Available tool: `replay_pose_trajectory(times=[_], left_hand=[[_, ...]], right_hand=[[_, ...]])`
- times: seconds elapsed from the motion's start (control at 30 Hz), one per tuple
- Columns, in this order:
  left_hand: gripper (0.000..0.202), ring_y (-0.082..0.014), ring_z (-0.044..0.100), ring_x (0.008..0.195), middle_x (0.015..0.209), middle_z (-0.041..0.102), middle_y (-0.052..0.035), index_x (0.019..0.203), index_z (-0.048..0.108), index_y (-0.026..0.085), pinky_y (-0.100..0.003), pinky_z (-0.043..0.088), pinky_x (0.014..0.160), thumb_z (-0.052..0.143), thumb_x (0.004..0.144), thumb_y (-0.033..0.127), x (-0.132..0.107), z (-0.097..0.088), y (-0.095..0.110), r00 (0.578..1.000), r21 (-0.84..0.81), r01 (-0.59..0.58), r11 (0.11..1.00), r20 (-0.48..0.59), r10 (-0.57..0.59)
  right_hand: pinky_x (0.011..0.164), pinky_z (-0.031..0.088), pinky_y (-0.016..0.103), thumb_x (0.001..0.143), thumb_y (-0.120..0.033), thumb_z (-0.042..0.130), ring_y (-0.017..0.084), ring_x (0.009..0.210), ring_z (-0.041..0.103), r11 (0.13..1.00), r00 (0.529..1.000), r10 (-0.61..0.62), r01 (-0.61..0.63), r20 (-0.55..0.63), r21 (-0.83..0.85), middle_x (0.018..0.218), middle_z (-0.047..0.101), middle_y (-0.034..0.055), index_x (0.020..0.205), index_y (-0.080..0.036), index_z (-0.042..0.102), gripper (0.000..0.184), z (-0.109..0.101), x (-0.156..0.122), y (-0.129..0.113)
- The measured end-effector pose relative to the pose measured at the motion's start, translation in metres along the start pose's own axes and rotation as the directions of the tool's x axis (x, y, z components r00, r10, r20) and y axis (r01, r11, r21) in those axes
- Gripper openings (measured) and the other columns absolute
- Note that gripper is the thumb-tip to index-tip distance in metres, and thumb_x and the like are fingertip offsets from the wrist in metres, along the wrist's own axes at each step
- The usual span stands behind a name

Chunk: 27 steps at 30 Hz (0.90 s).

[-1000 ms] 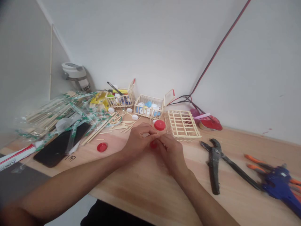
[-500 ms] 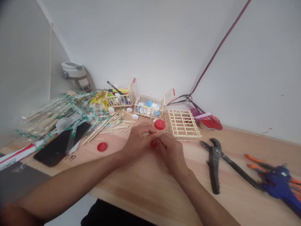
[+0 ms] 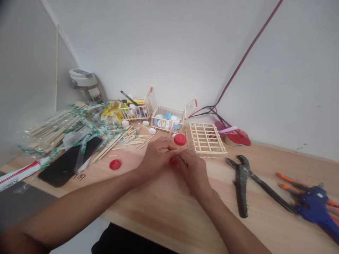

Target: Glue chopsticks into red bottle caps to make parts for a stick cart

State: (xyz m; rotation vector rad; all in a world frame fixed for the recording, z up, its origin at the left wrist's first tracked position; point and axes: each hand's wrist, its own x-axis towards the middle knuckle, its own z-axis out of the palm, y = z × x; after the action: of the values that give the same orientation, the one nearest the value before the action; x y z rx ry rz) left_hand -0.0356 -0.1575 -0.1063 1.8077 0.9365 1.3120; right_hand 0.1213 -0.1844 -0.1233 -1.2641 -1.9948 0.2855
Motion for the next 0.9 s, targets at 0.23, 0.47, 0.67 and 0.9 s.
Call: replay_pose_trajectory(times=[0.23, 0.47, 0.67, 0.9], left_hand=[[0.015, -0.0155, 0.059, 0.079, 0.075, 0.068, -0.0013, 0.07, 0.07, 0.018, -0.029, 0.045, 0.077, 0.069, 0.081, 0.028, 0.0003, 0.0, -0.0008, 1.0, -0.008, -0.008, 1.0, 0.005, 0.008], [0.014, -0.0155, 0.059, 0.078, 0.076, 0.068, -0.0015, 0.071, 0.071, 0.019, -0.03, 0.046, 0.077, 0.068, 0.082, 0.029, 0.0003, 0.0001, -0.0002, 1.0, 0.008, 0.009, 1.0, 0.008, -0.009], [0.014, -0.0149, 0.059, 0.077, 0.074, 0.067, -0.0013, 0.07, 0.071, 0.018, -0.029, 0.046, 0.075, 0.069, 0.081, 0.027, 0.0005, 0.0003, -0.0009, 1.0, -0.002, -0.017, 1.0, 0.006, 0.017], [0.015, -0.0151, 0.059, 0.077, 0.074, 0.067, -0.0011, 0.071, 0.071, 0.019, -0.029, 0.046, 0.075, 0.069, 0.081, 0.029, 0.0005, 0.0005, -0.0017, 1.0, 0.005, -0.017, 1.0, 0.003, 0.017]], right_hand=[[0.067, 0.043, 0.026, 0.091, -0.019, 0.054, 0.015, 0.074, 0.059, 1.0, 1.0, -0.015, 0.015, -0.011, -0.006, 0.079, 0.067, 0.0003, 0.085, -0.02, 0.067, 0.013, -0.0003, -0.0007, 0.0017], [0.068, 0.043, 0.026, 0.091, -0.019, 0.054, 0.015, 0.075, 0.06, 1.0, 1.0, -0.002, 0.002, -0.004, 0.006, 0.081, 0.068, 0.0002, 0.084, -0.021, 0.067, 0.014, 0.0, -0.0003, 0.001], [0.068, 0.043, 0.025, 0.09, -0.018, 0.054, 0.015, 0.074, 0.059, 1.0, 1.0, 0.002, -0.002, -0.002, 0.015, 0.08, 0.067, -0.0001, 0.085, -0.021, 0.067, 0.014, 0.0001, 0.0001, 0.0013], [0.066, 0.042, 0.025, 0.091, -0.019, 0.054, 0.014, 0.072, 0.058, 1.0, 1.0, -0.002, 0.002, -0.002, -0.008, 0.076, 0.065, -0.0005, 0.083, -0.02, 0.066, 0.014, 0.0007, 0.0002, 0.001]])
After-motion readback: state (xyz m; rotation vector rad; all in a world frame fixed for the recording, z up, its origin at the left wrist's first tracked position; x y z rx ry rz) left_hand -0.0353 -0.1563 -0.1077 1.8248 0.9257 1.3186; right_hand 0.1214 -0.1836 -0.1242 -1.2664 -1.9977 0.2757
